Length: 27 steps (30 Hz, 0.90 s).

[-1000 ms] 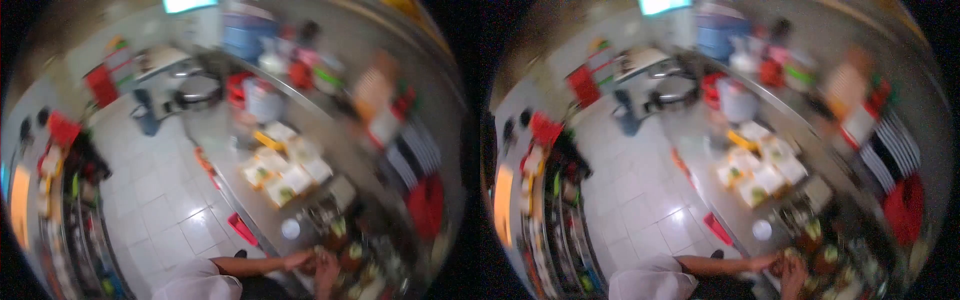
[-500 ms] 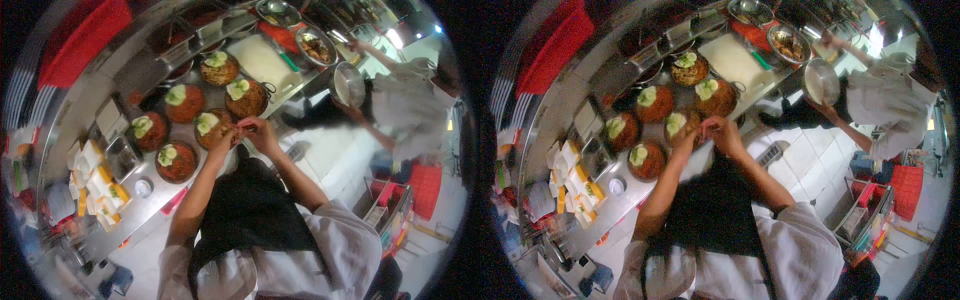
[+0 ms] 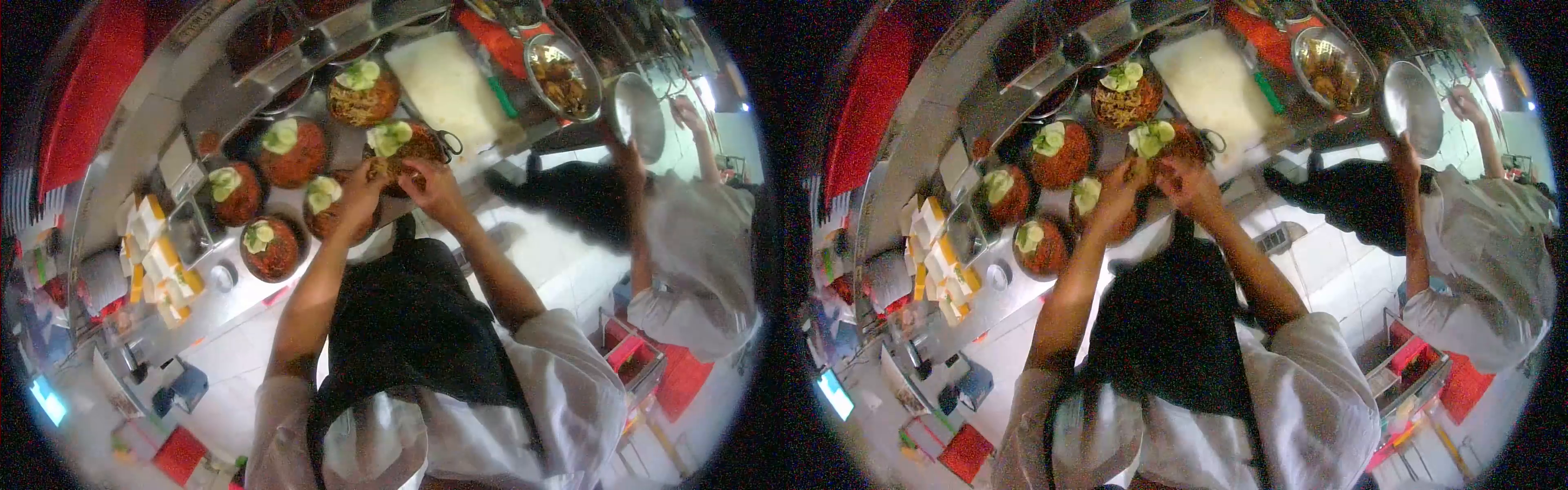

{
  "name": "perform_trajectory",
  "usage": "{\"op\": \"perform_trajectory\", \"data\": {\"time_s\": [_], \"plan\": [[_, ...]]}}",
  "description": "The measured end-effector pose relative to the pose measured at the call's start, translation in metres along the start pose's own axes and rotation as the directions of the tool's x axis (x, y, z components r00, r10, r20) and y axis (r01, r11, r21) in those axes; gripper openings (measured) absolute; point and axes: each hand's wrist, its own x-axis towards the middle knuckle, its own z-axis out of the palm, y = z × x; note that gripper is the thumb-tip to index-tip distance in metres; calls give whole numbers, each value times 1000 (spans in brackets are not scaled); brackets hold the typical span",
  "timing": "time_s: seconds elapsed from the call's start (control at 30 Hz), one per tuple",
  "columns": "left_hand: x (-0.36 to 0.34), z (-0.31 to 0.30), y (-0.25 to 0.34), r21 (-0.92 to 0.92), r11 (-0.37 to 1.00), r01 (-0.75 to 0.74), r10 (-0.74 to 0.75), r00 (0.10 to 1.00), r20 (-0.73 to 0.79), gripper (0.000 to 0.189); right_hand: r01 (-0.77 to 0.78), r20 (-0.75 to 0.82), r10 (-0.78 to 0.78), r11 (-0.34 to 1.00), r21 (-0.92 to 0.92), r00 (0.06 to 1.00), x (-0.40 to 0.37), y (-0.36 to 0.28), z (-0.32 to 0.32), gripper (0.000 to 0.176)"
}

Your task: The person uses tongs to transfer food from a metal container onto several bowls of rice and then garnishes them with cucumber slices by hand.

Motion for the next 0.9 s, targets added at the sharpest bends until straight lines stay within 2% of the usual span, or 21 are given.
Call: {"op": "perform_trajectory", "data": {"time_s": [0.03,0.1,0.17,0.23,0.3,0.37,0.43,0.5,0.53,0.6,0.63,0.7,0.73,0.77,0.8,0.83,0.9], "plan": [[2,5,-2,6,1000,-4,4,1000,-18,50,-4,9,4,1000,6,1000,1,2,3,26],[11,14,-11,28,999,33,-32,999,-41,50,-106,129,87,983,147,988,5,9,9,27],[21,12,-12,50,997,60,-56,996,-70,50,-63,77,51,985,163,996,10,19,13,24],[23,2,-11,209,978,16,-23,999,31,57,-28,25,24,983,180,999,7,26,12,22],[23,0,-9,188,981,55,-57,998,2,58,-115,100,91,957,267,991,15,13,-6,16],[26,1,-13,164,982,91,-89,996,-23,59,-168,101,143,931,325,985,14,19,-2,14],[31,7,-23,173,985,-3,7,1000,-26,60,-221,108,195,898,379,975,10,23,0,12],[32,9,-18,170,985,7,6,997,-73,60,-129,65,123,987,96,990,15,23,-3,9],[31,9,-17,168,986,21,-1,993,-117,60,-132,65,126,986,97,990,12,30,-1,9],[31,7,-14,217,976,6,14,996,-90,59,-142,54,166,941,-308,985,10,38,1,13],[32,6,-12,262,965,-11,29,997,-66,57,-142,54,166,941,-308,985,7,42,0,13],[40,8,-23,228,972,-54,62,998,-27,54,59,5,-63,898,-437,998,11,14,-22,19],[42,11,-30,191,977,-97,96,995,12,51,58,7,-61,898,-436,998,13,15,-18,19],[40,9,-23,191,977,-96,95,995,12,51,125,-34,-142,944,-304,989,18,19,-11,20],[37,6,-9,137,987,-88,77,993,86,47,197,-87,-214,965,-170,973,22,24,-6,22],[34,3,3,84,994,-75,61,985,162,43,195,-87,-212,966,-170,973,24,28,-3,22],[36,-1,10,137,987,-81,54,980,194,41,105,79,-100,992,-68,992,30,35,2,21]]}}
